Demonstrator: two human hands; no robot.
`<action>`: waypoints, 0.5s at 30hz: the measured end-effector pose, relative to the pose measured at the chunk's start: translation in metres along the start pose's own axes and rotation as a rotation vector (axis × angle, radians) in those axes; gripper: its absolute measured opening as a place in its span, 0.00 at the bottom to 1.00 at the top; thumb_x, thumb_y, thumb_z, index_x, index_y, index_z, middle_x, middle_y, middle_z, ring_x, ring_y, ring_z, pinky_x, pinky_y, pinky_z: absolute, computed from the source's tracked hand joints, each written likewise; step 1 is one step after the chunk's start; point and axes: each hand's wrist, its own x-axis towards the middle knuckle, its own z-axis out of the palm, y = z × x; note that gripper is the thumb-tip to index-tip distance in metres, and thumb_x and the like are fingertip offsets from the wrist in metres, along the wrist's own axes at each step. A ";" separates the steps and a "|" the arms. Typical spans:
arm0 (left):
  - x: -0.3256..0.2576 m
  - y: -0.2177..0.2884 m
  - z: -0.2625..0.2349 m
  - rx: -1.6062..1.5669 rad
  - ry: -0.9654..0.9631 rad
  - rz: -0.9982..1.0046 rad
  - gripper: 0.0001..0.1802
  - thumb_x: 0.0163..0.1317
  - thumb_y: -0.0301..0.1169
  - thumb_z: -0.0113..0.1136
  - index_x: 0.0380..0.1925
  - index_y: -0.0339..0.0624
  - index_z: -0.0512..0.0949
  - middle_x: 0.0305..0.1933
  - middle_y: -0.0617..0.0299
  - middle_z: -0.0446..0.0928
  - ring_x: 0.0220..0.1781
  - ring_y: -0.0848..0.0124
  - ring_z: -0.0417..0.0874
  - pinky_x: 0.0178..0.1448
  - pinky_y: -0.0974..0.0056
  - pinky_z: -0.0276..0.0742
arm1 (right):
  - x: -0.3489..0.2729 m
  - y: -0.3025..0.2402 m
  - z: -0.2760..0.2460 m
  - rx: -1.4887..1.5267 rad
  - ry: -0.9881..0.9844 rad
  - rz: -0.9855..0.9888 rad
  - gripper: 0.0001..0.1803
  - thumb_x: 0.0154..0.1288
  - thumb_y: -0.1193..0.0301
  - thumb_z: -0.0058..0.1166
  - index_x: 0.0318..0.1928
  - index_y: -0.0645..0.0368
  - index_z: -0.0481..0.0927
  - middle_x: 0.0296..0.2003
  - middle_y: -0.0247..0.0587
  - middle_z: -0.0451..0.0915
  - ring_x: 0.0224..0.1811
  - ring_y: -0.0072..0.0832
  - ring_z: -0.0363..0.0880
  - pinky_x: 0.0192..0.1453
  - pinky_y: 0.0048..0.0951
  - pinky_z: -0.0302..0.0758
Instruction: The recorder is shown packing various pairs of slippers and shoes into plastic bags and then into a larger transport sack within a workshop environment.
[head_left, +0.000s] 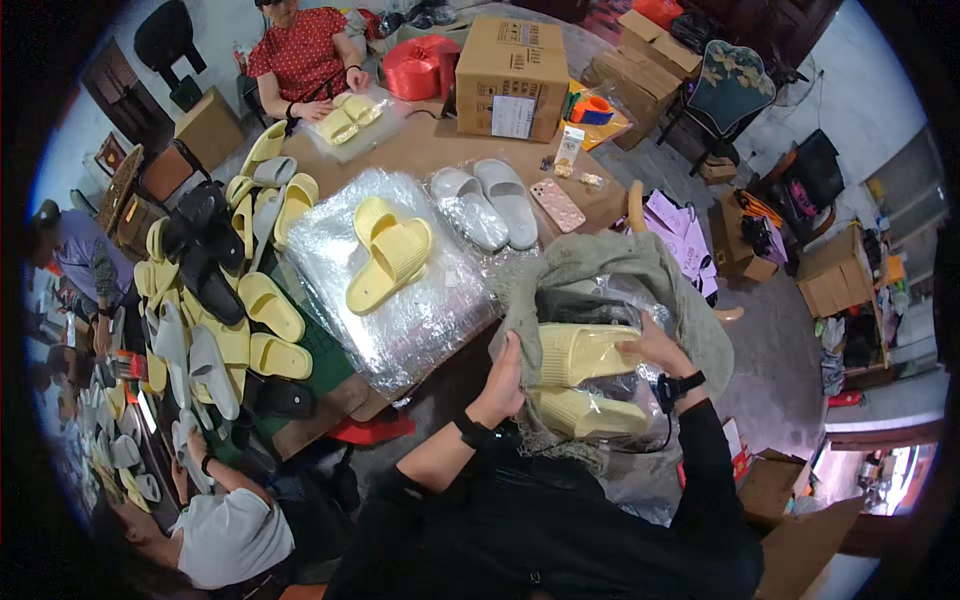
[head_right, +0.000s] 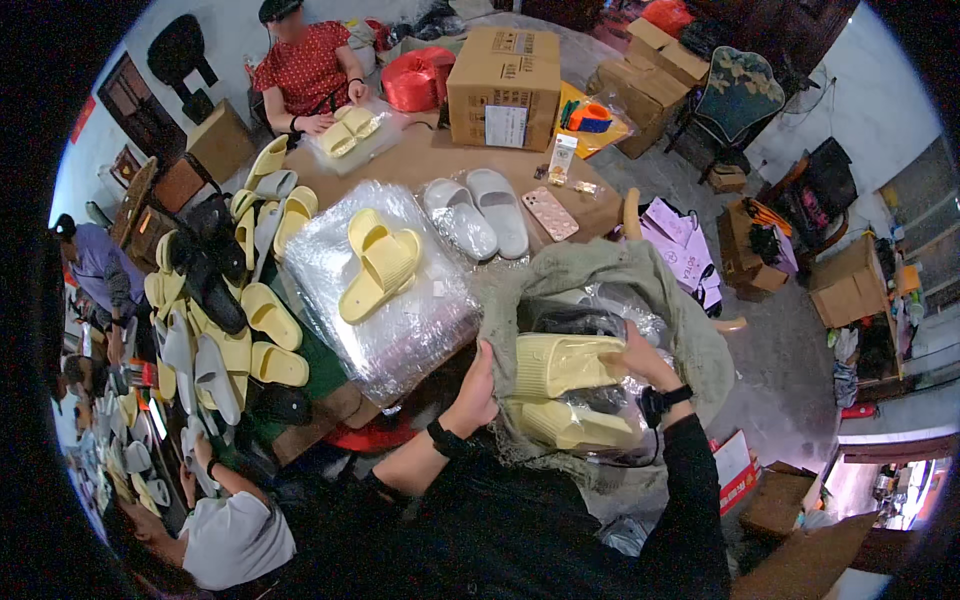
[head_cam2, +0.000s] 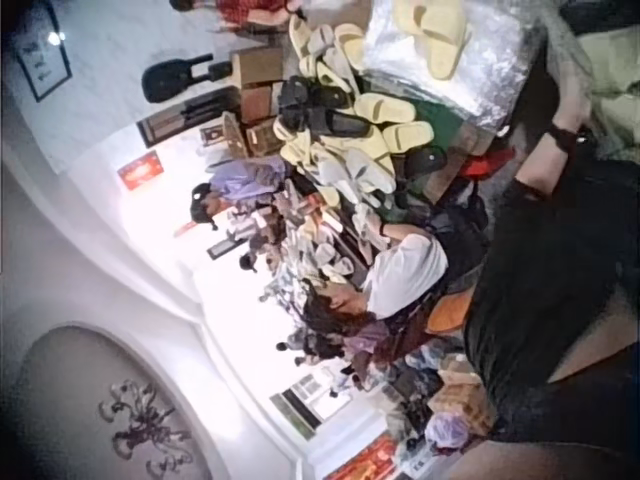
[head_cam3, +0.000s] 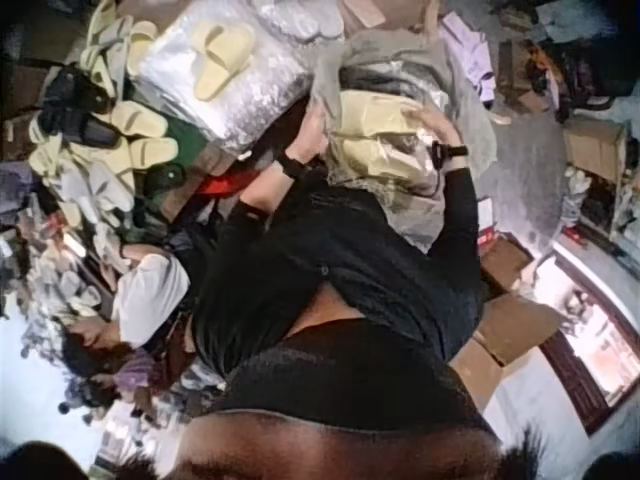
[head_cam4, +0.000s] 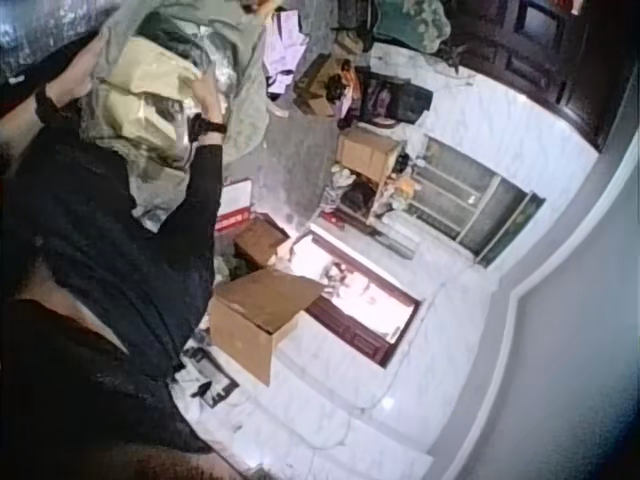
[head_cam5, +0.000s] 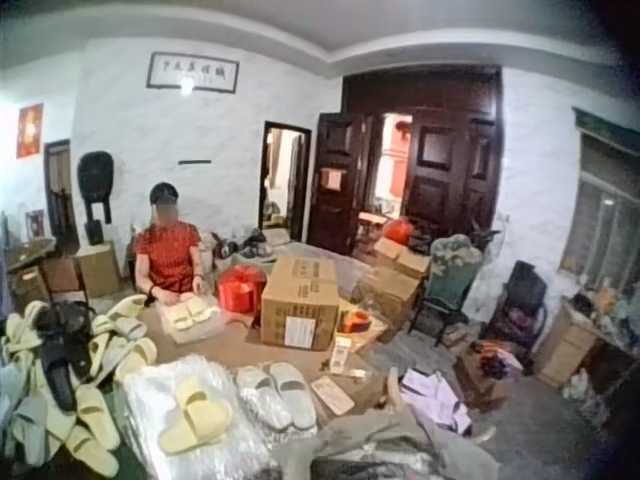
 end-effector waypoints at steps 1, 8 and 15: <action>-0.002 0.003 0.001 0.047 -0.031 -0.007 0.30 0.64 0.50 0.31 0.60 0.43 0.53 0.59 0.59 0.61 0.59 0.67 0.64 0.61 0.61 0.61 | 0.017 -0.005 0.006 -0.008 0.000 0.001 0.52 0.39 0.58 0.64 0.60 0.71 0.50 0.57 0.59 0.59 0.61 0.48 0.57 0.64 0.37 0.53; -0.021 0.013 -0.012 0.142 0.084 0.019 0.30 0.65 0.49 0.33 0.61 0.44 0.51 0.61 0.62 0.59 0.60 0.67 0.62 0.61 0.61 0.61 | 0.069 -0.133 0.004 -0.697 0.031 -0.482 0.33 0.42 0.61 0.60 0.53 0.51 0.67 0.57 0.55 0.60 0.56 0.50 0.62 0.56 0.49 0.60; -0.030 0.004 -0.015 0.226 0.212 0.188 0.29 0.66 0.46 0.35 0.59 0.36 0.53 0.60 0.59 0.59 0.60 0.69 0.61 0.63 0.65 0.54 | 0.208 -0.184 0.100 -0.843 -0.216 -0.553 0.19 0.49 0.64 0.52 0.46 0.49 0.77 0.65 0.49 0.44 0.65 0.52 0.44 0.61 0.58 0.48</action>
